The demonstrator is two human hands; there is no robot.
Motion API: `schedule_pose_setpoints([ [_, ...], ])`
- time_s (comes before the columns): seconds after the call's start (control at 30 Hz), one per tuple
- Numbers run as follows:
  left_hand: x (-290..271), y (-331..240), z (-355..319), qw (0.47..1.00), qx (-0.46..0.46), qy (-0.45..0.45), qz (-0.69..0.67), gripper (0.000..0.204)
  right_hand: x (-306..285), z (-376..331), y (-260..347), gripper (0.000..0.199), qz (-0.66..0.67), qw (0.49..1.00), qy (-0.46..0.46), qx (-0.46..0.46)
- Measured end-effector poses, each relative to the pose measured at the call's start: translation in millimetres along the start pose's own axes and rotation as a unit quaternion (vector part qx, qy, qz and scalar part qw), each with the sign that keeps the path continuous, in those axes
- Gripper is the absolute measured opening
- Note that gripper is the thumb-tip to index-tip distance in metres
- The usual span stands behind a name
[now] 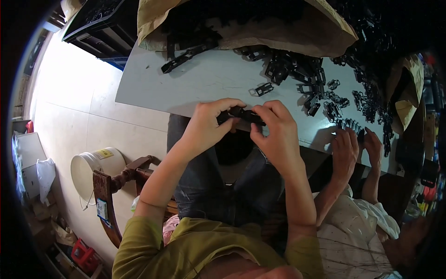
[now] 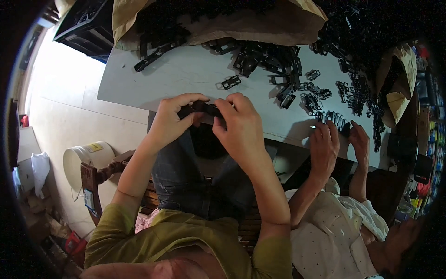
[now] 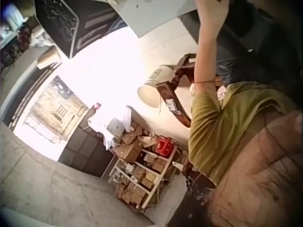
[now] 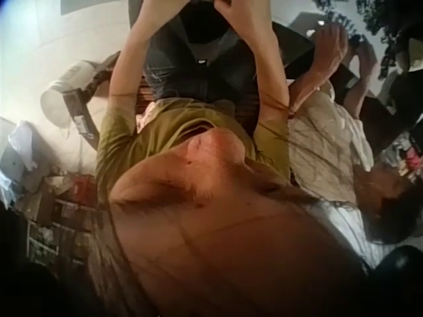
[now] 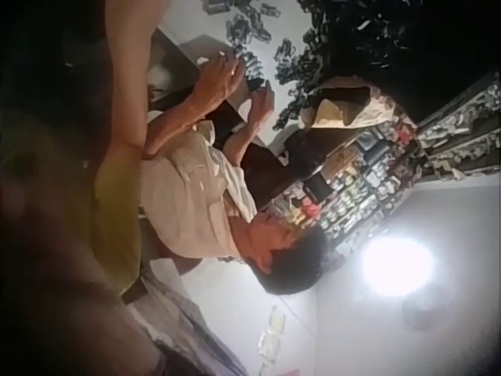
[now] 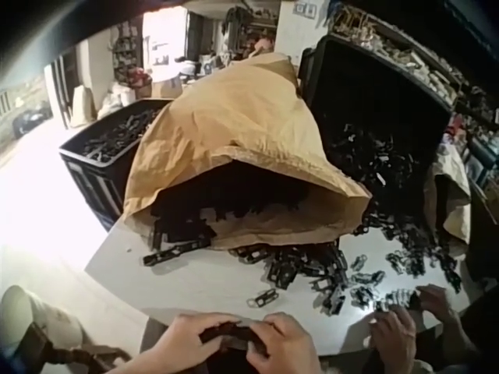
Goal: Assembling plastic side-release buckles by joining male and female components at a workbench.
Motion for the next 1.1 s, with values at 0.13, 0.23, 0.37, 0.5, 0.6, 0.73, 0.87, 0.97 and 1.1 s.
schedule_pose_setpoints([
  [0.13, 10, -5, -2, 1.0, -0.007, -0.019, -0.012, 0.032, 8, -7, 11, 0.034, -0.03, 0.999, -0.007, -0.011],
  [0.23, 12, -6, -2, 0.999, 0.026, -0.032, 0.008, 0.031, 15, -15, 9, 0.034, -0.031, 0.995, -0.061, -0.079],
  [0.37, 10, -10, -7, 0.993, 0.057, -0.021, -0.105, 0.025, 1, -21, 2, 0.02, 0.214, 0.956, -0.004, 0.202],
  [0.5, 16, -2, -15, 0.988, 0.071, 0.031, -0.134, 0.023, 1, -45, -8, 0.016, 0.279, 0.944, 0.02, 0.176],
  [0.6, 18, 5, -27, 0.989, 0.041, 0.047, -0.137, 0.024, -11, -40, -5, 0.015, 0.265, 0.957, 0.021, 0.119],
  [0.73, 27, 13, -32, 0.988, 0.156, -0.001, 0.009, 0.023, -43, -39, -48, 0.029, -0.09, 0.964, -0.225, 0.107],
  [0.87, 31, 11, -40, 0.996, 0.066, -0.001, -0.055, 0.023, -46, -29, -56, 0.033, -0.153, 0.952, -0.255, 0.075],
  [0.97, 25, 12, -40, 0.988, -0.004, -0.002, -0.154, 0.025, -30, -38, -10, 0.032, 0.062, 0.985, -0.12, 0.109],
  [1.1, 28, 0, -37, 0.977, -0.007, 0.014, -0.212, 0.027, -10, -48, 4, 0.022, 0.233, 0.964, 0.049, 0.117],
])
Point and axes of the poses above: each hand's wrist, its own z-axis towards the middle knuckle, its own x-axis out of the palm, y = z × x, the point moved 1 cm from there along z, towards the middle knuckle, and after that the axes turned 11 degrees about z, right-handed, at the moved point
